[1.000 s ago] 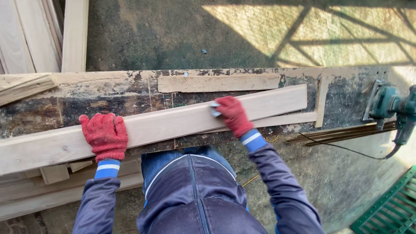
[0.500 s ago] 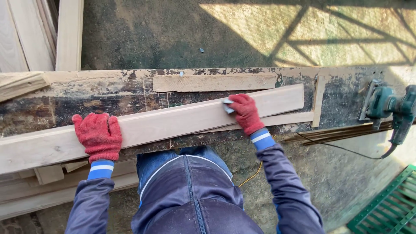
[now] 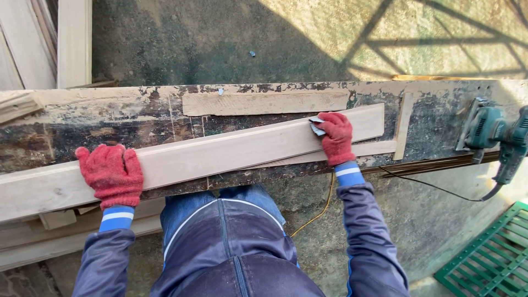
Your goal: Sanding a long wooden board using a power orbital sander and then manually using a piece of sandpaper.
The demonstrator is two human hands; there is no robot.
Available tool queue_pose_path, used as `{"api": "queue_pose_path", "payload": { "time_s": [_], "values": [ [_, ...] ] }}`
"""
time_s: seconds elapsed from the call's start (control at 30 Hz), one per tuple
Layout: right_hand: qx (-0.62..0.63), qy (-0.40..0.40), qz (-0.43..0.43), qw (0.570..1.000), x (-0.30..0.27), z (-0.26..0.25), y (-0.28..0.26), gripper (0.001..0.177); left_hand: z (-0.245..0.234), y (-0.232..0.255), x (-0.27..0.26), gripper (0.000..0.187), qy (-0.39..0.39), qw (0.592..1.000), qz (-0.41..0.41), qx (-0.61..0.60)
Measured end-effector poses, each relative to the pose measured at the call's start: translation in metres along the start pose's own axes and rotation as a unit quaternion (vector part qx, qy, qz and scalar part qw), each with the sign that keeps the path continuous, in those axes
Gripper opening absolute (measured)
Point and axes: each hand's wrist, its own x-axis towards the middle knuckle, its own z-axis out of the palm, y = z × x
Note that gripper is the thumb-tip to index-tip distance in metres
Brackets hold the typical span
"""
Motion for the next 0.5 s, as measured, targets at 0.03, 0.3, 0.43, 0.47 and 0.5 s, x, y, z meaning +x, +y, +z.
{"api": "queue_pose_path", "payload": {
  "time_s": [0.03, 0.3, 0.43, 0.47, 0.5],
  "values": [
    [0.03, 0.001, 0.008, 1.0, 0.003, -0.004, 0.01, 0.016, 0.002, -0.001, 0.001, 0.016, -0.009, 1.0, -0.003, 0.003],
    [0.0, 0.091, 0.195, 0.977, 0.006, -0.069, 0.133, 0.02, 0.003, -0.003, 0.002, 0.014, -0.002, 1.0, -0.006, -0.026],
    [-0.068, 0.073, 0.161, 0.982, 0.003, -0.043, 0.085, 0.013, 0.001, -0.001, 0.008, 0.012, 0.008, 1.0, 0.008, -0.021],
    [-0.057, 0.065, 0.107, 0.99, 0.004, -0.031, 0.055, 0.015, 0.0, -0.001, 0.008, 0.012, 0.014, 0.999, 0.009, -0.029],
    [-0.051, 0.057, 0.103, 0.992, -0.002, -0.023, 0.047, 0.015, -0.001, 0.001, 0.009, 0.012, 0.011, 1.0, 0.001, -0.022]
  ]
}}
